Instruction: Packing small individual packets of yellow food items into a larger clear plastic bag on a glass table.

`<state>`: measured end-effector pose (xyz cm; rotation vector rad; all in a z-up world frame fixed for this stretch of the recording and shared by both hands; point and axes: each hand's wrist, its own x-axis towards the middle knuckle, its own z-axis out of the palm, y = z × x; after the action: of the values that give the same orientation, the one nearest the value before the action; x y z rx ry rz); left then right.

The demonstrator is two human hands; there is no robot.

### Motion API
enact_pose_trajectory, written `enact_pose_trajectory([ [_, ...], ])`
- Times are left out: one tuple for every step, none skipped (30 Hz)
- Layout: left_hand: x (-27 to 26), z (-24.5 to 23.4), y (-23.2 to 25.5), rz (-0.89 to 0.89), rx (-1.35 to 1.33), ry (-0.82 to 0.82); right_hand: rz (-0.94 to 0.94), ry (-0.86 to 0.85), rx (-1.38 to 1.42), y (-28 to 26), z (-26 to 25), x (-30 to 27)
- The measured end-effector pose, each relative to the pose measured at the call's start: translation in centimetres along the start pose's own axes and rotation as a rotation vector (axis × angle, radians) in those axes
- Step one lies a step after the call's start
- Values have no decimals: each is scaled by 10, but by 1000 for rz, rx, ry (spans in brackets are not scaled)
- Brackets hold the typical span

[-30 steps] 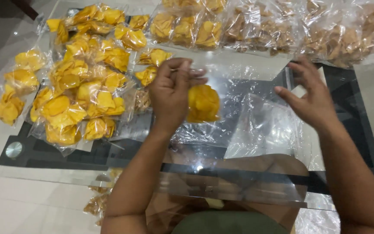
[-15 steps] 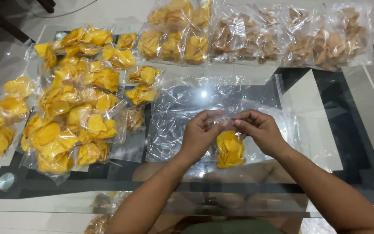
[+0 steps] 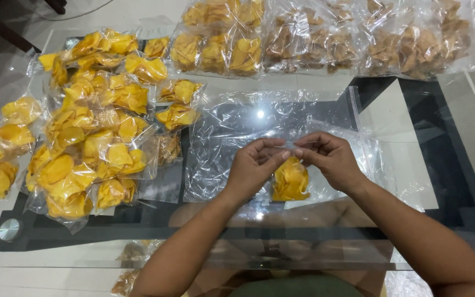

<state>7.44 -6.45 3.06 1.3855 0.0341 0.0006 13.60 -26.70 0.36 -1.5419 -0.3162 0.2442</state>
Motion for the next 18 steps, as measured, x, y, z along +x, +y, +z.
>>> enact_pose_trajectory([
  [1,-1,2,-24,25,-39,-5,30,11,5,-3,2],
  [2,-3,3,-48,50,-78,-10,60,21,11,-6,4],
  [2,-3,1,-46,47,-79,-11,61,17,13,-7,4],
  [3,-3,-1,-46,39,-64,-9,68,19,16,-7,5],
  [2,-3,-4,-49,31,-47,-3,75,21,19,-7,5],
  [2,-3,-2,-50,27,-47,-2,75,18,14,-3,4],
  [2,-3,-1,-50,39,-43,4,39,-14,8,0,3],
  [3,-3,0,-50,51,-39,9,3,-46,3,3,1],
  [3,-5,-2,-53,46,-38,14,3,-51,4,6,1],
  [4,-7,-5,-53,59,-22,15,3,-36,5,9,0],
  [5,-7,-7,-52,69,-7,15,3,-25,6,10,-1],
  [4,-7,-8,-53,60,-8,19,3,-33,5,13,-4],
  [5,-6,-8,-70,63,8,18,24,-38,3,15,-4],
  [6,-5,-7,-87,65,24,17,45,-43,0,17,-4],
  [6,-4,-11,-84,60,18,15,50,-50,2,17,-5],
  [7,-3,-15,-83,71,39,22,66,-29,4,16,-5],
  [9,-2,-19,-84,86,57,29,85,-5,6,16,-5],
  [8,-2,-17,-83,83,49,27,93,-9,2,16,-5],
])
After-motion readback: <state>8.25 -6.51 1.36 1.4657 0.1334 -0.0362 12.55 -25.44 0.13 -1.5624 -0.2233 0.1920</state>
